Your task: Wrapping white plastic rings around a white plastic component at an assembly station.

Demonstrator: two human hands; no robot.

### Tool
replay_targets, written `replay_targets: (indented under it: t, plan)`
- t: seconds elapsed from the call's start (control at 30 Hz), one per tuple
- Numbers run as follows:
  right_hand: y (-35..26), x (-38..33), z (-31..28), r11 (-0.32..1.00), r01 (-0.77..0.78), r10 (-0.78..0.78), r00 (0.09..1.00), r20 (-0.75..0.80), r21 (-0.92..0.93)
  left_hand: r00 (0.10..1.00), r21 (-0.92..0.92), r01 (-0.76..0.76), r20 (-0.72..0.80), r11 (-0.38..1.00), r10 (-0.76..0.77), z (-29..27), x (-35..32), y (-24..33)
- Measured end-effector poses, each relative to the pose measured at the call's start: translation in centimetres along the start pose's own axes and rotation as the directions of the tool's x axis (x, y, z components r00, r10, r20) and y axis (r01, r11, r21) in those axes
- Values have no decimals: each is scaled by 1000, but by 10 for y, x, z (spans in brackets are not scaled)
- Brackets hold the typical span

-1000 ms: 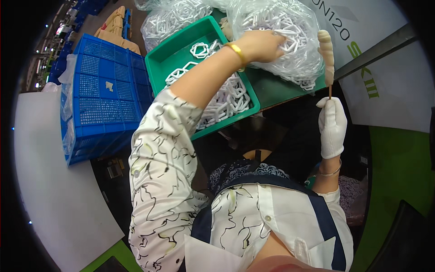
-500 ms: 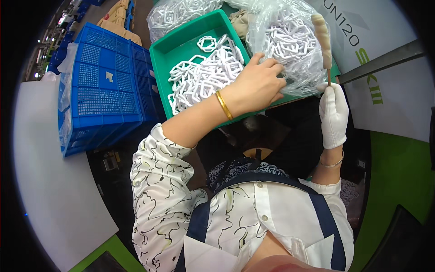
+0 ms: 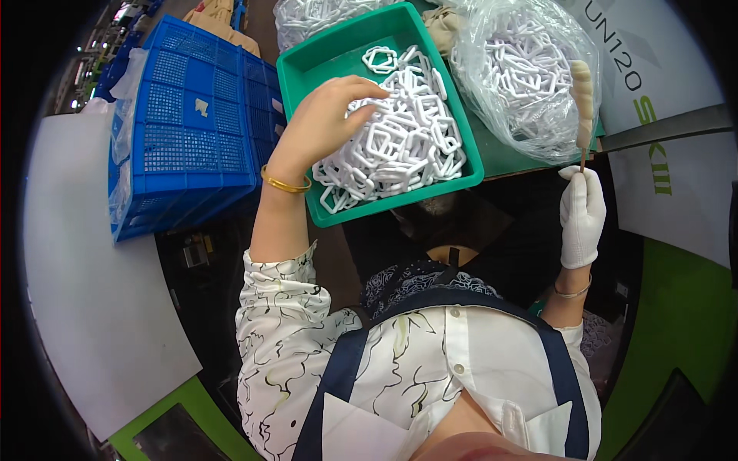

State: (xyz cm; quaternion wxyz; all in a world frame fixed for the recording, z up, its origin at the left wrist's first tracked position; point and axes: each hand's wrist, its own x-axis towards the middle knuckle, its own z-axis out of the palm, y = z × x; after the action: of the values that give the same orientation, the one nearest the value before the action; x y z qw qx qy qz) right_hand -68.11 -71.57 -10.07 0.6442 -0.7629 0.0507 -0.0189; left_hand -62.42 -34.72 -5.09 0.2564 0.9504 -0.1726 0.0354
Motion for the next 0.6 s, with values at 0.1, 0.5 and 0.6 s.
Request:
replay_targets:
  t: [0.1, 0.5, 0.6]
  plan:
    - [-4, -1, 8, 1000, 19, -19, 999, 32, -4, 998, -91, 36, 46, 995, -32, 15, 14, 4]
    - [-3, -5, 5, 997, 40, -38, 999, 29, -65, 985, -108, 153, 101, 982, -143, 35, 43, -21]
    - [0, -3, 4, 996, 38, -35, 998, 43, -75, 973, -425, 170, -74, 889, -221, 19, 27, -24]
